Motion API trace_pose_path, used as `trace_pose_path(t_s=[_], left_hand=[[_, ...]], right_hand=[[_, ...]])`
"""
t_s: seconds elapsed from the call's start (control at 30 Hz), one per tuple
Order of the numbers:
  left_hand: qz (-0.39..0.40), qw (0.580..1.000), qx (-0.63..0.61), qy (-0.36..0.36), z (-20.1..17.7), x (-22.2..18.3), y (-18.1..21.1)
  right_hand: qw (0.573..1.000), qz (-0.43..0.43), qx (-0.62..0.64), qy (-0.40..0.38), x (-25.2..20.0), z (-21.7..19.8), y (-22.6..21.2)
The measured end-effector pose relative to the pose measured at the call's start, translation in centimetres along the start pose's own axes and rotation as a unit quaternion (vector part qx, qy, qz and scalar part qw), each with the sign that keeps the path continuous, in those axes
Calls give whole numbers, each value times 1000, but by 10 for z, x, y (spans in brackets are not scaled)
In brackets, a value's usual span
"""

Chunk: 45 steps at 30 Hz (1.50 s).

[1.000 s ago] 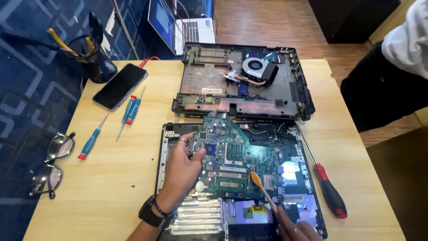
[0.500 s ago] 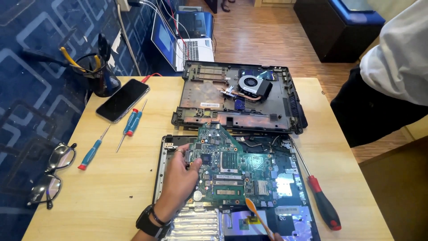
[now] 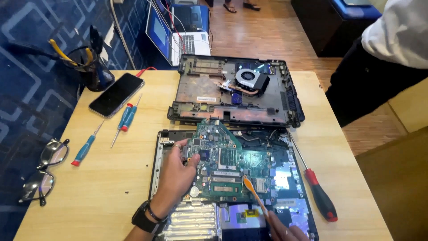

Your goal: Cleaning a laptop motherboard with a toothbrush and securing it to the chassis with screws using a screwdriver.

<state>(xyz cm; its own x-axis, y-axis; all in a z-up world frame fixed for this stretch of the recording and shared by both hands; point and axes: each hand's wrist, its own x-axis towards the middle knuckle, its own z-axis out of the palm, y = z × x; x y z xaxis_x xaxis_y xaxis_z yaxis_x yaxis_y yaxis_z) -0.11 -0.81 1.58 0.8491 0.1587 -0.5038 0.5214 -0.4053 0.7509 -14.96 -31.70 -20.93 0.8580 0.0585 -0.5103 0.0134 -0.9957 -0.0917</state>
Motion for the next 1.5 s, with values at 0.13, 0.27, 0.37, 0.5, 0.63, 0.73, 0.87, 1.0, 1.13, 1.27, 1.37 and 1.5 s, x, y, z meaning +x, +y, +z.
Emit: trace_pose_path(t_s=[0.13,0.27,0.37,0.5,0.63,0.73,0.87,1.0,1.13,1.27,1.37,1.5], left_hand=[[35,999,-37,14,4,4,-14],[84,996,-2,27,3,4,-15],[122,987,87,53,6,-4,-12],[184,970,148,59,8,-9,-22],[342,882,297,129,-2,-9,-28],[415,823,385,46,-14,-13,-14],[579,668,458,-94,-17,2,-1],[582,638,488,-123,-4,27,-2],[605,664,411,-154,-5,43,-12],[600,659,438,-116,0,49,-21],[598,667,429,-115,1,52,-19],[594,670,428,-121,2,54,-20]], right_hand=[[945,108,154,267,-92,-124,-81],[925,116,157,325,-104,-128,-88],[907,75,148,387,-115,-129,-92],[914,95,182,349,-125,-145,-93],[935,82,165,305,-126,-139,-72],[928,-2,154,338,-127,-132,-60],[947,-33,58,314,-116,-149,-63],[944,-112,-70,304,-80,-191,-48],[880,-277,-195,332,-34,-223,-30],[887,-291,-220,284,-16,-247,-16],[920,-241,-204,233,-7,-245,17],[902,-279,-120,308,-5,-232,-25]])
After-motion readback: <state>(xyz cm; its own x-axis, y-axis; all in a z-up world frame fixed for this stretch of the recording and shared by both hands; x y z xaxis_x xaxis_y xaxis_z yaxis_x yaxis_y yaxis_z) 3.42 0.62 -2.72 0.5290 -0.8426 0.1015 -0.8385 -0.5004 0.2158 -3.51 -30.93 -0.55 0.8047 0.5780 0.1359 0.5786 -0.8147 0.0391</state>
